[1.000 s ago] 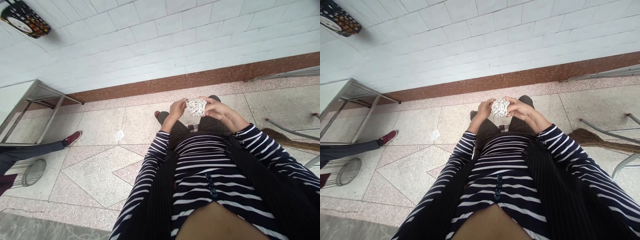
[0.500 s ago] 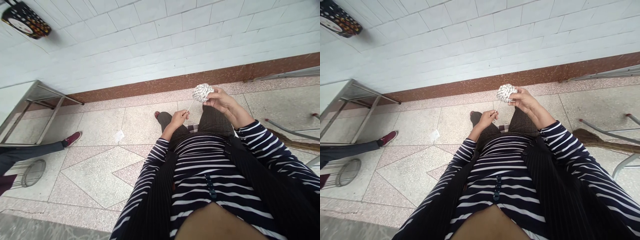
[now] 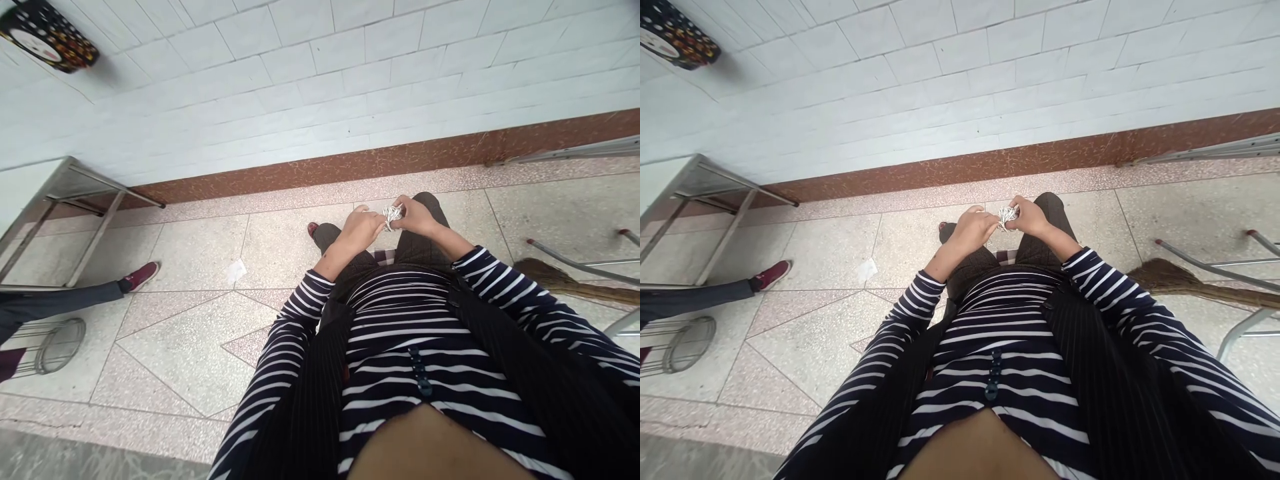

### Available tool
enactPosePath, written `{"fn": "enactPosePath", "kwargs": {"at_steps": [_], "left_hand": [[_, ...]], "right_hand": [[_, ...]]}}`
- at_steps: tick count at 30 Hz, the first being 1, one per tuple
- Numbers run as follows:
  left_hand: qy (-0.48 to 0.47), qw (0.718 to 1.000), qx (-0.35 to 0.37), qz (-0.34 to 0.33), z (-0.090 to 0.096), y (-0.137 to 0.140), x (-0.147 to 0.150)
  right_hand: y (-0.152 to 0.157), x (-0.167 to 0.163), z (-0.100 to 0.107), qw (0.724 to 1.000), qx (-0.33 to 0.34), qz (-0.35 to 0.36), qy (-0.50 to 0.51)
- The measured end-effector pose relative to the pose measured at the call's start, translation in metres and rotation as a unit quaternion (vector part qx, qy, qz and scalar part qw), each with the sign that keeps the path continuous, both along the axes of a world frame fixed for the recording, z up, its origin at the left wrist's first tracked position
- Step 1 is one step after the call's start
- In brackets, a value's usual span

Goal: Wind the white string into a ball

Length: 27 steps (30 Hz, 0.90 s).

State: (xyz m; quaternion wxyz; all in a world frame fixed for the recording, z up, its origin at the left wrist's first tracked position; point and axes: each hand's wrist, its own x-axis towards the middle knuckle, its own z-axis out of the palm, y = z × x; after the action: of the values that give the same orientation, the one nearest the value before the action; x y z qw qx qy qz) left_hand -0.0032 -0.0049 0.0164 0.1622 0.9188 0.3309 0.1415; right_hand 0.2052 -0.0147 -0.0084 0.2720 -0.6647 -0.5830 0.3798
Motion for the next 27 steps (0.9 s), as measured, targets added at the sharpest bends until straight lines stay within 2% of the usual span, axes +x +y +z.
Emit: {"fn": "enactPosePath", "kwargs": {"at_steps": [2,4,7,9,13,16,18,20,23,25,27], "left_hand": [[0.021,0.999,0.041,-0.009,0.0,0.003,-0.005],[0.034,0.997,0.074,-0.017,-0.001,0.005,-0.01],[0.044,0.993,0.103,-0.037,-0.005,0.008,-0.014],[0.044,0.992,0.11,-0.049,-0.008,0.012,-0.015],[0.021,0.996,0.083,-0.037,-0.015,0.023,-0.02],[-0.044,0.999,0.008,0.017,-0.023,0.033,-0.027],[-0.117,0.988,-0.08,0.054,-0.028,0.039,-0.029],[-0.204,0.957,-0.19,0.078,-0.034,0.042,-0.028],[-0.32,0.879,-0.34,0.096,-0.04,0.04,-0.021],[-0.361,0.838,-0.396,0.105,-0.043,0.034,-0.017],[-0.364,0.825,-0.419,0.103,-0.045,0.028,-0.013]], "right_hand": [[-0.003,0.001,-0.001,0.99,-0.103,0.015,0.095],[-0.007,0.004,0.0,0.969,-0.164,0.035,0.181],[-0.011,0.007,0.002,0.942,-0.203,0.082,0.253],[-0.012,0.008,0.003,0.934,-0.218,0.113,0.261],[-0.011,0.011,0.004,0.92,-0.238,0.151,0.273],[-0.011,0.013,0.008,0.891,-0.24,0.18,0.34],[-0.012,0.016,0.012,0.868,-0.229,0.192,0.396],[-0.012,0.02,0.016,0.848,-0.209,0.196,0.445],[-0.011,0.027,0.024,0.825,-0.172,0.188,0.505],[-0.011,0.03,0.029,0.811,-0.149,0.172,0.539],[-0.012,0.029,0.033,0.801,-0.14,0.162,0.558]]}}
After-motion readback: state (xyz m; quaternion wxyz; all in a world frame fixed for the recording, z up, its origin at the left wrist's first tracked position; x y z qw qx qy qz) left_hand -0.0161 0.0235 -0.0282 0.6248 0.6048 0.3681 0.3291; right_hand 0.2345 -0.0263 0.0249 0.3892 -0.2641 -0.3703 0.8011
